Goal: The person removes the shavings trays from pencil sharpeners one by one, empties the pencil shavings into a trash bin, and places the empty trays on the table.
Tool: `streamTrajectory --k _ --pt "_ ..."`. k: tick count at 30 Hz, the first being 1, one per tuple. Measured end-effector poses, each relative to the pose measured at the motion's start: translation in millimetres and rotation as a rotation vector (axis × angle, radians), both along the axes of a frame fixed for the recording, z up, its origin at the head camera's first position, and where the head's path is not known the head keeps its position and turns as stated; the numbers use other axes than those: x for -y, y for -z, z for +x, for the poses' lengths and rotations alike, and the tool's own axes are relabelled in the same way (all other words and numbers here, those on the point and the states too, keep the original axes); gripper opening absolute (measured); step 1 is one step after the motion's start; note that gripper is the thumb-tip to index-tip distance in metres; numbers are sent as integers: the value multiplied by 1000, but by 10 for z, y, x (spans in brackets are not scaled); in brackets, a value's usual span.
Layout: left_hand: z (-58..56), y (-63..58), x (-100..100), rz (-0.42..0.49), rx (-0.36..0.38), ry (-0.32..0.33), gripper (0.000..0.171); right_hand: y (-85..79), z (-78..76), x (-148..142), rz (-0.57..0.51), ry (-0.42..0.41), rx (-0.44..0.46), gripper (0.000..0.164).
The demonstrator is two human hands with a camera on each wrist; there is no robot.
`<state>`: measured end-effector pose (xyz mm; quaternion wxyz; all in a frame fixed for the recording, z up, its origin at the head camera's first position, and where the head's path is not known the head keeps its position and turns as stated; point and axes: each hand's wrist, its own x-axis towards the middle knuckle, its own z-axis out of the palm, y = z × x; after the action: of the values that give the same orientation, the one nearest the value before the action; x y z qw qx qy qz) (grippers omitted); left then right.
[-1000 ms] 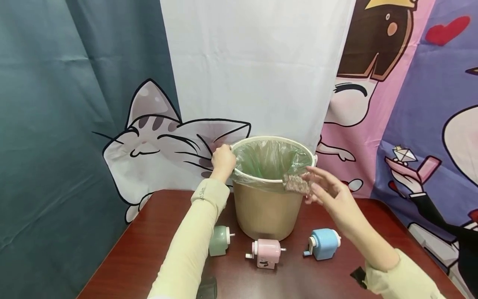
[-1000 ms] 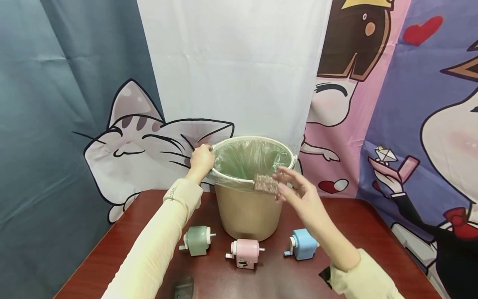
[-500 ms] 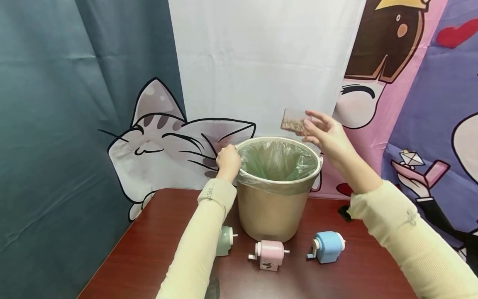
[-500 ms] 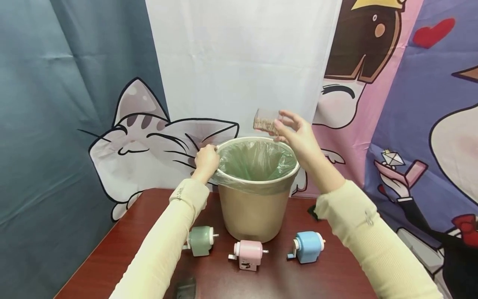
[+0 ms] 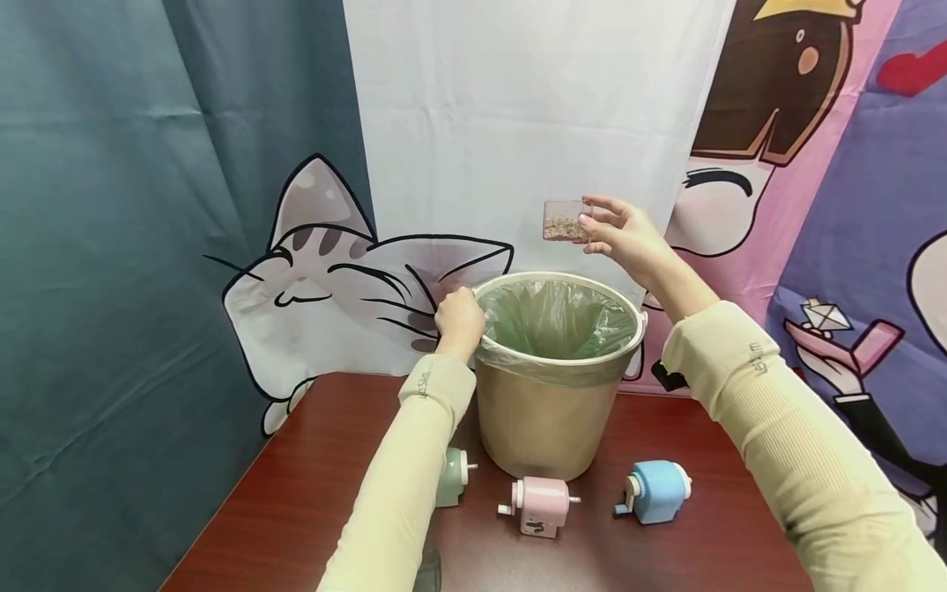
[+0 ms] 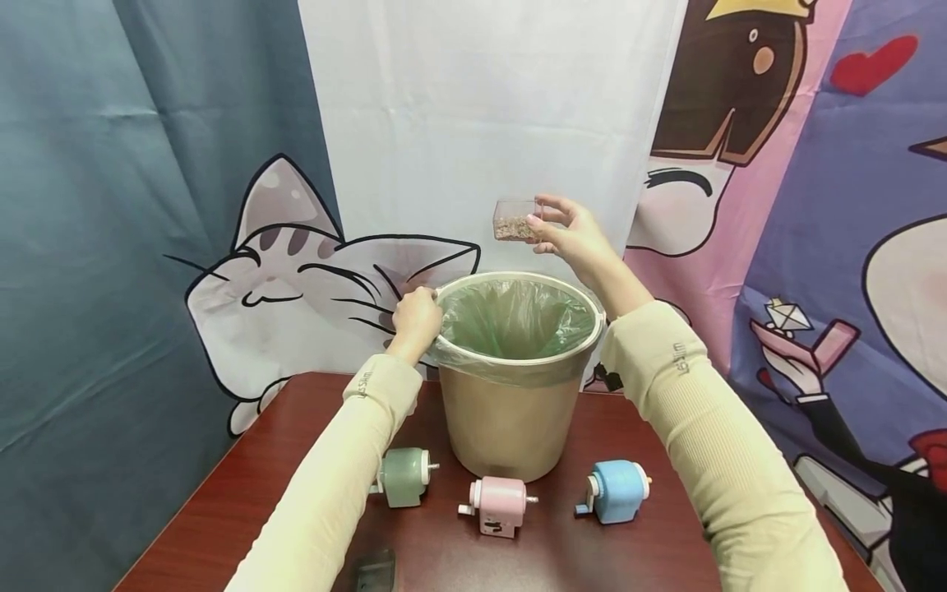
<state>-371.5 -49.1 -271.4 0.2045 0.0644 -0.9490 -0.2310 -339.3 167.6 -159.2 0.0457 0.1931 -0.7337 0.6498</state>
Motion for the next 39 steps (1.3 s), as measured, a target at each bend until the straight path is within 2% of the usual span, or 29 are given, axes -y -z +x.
streamTrajectory --k 4,11,18,26,39 --pt "8 4 7 -7 4 4 19 52 -41 -40 148 13 0 57" --pt "13 64 29 -24 30 11 22 205 -66 -78 402 65 -34 65" --pt "-5 39 2 -60 26 9 21 305 -12 -80 519 112 -105 58" --pt "-1 -8 -16 -84 14 13 23 369 6 -43 669 118 -289 55" --pt "-7 -11 3 -72 27 10 23 441 18 35 788 131 -568 55"
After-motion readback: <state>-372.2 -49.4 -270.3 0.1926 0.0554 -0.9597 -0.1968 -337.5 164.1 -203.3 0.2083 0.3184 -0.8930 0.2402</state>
